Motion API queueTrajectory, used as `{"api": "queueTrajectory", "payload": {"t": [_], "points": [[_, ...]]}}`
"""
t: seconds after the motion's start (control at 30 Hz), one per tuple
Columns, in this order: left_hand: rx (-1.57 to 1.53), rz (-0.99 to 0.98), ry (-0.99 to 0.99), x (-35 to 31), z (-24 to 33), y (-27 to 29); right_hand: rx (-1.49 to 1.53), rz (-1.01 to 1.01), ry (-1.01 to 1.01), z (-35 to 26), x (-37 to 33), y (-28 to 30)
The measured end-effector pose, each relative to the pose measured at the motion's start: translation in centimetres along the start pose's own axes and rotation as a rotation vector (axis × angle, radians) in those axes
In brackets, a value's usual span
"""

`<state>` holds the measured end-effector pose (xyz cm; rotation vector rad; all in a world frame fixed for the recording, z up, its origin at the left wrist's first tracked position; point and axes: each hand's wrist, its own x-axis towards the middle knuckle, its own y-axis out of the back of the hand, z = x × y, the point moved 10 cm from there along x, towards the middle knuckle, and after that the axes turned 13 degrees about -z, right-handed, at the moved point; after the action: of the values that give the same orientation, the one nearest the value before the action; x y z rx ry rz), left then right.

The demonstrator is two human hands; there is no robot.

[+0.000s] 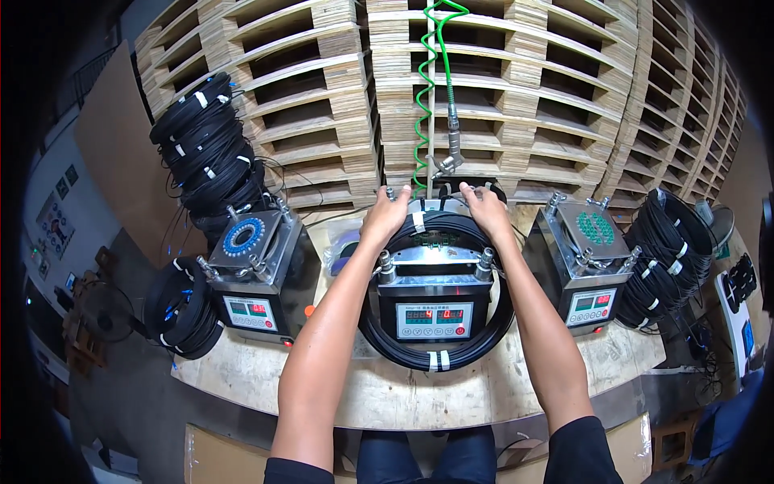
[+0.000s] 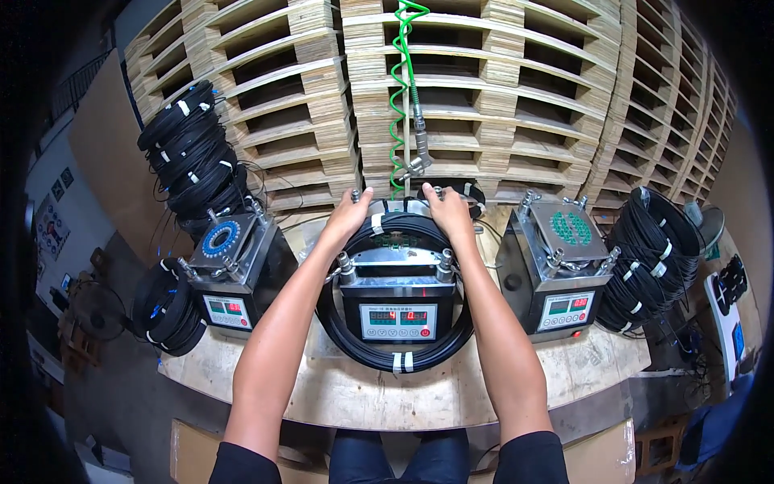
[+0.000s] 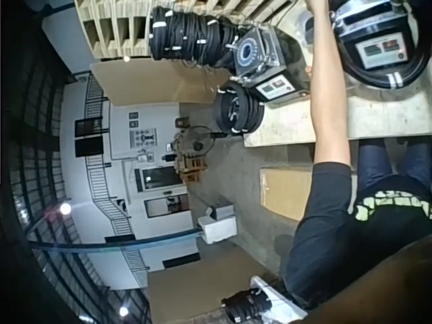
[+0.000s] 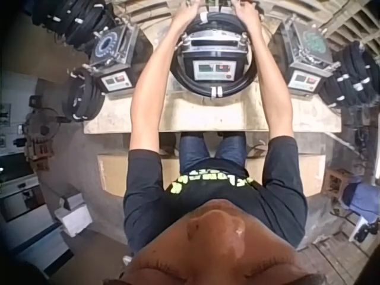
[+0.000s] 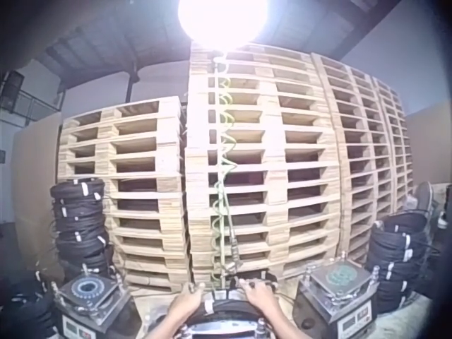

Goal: Using industrial machinery to test or process a coil of electrical cable.

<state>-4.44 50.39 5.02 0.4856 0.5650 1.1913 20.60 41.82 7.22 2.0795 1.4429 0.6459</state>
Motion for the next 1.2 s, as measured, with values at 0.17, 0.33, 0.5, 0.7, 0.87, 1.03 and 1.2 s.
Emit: {"api": "queueTrajectory", "payload": {"t": [0.17, 0.33, 0.5, 0.7, 0.87, 1.03, 1.2], "points": [[-0.031, 0.002, -0.074, 0.3, 0.5, 0.1, 0.03, 0.007, -0.022, 0.4, 0.2, 0.0], [-0.068, 0.002, -0.096, 0.6, 0.2, 0.1, -0.013, 0.042, -0.094, 0.4, -0.5, 0.0], [-0.063, 0.007, -0.063, 0.4, -0.1, 0.1, -0.009, -0.003, -0.067, 0.4, 0.2, -0.4], [-0.007, -0.003, -0.028, -0.3, 0.2, 0.2, 0.077, 0.034, 0.057, 0.9, 1.0, -0.2], [-0.063, 0.006, -0.09, -0.2, 0.8, 0.2, 0.151, 0.131, 0.068, 1.7, 1.2, 0.6], [-0.117, 0.0, -0.126, -0.1, 0.5, 0.2, 0.003, 0.101, -0.082, 1.3, 0.0, 0.4], [-0.164, 0.003, -0.132, 0.8, -0.3, 0.2, 0.028, 0.049, -0.038, 0.6, 0.1, -0.2]]}}
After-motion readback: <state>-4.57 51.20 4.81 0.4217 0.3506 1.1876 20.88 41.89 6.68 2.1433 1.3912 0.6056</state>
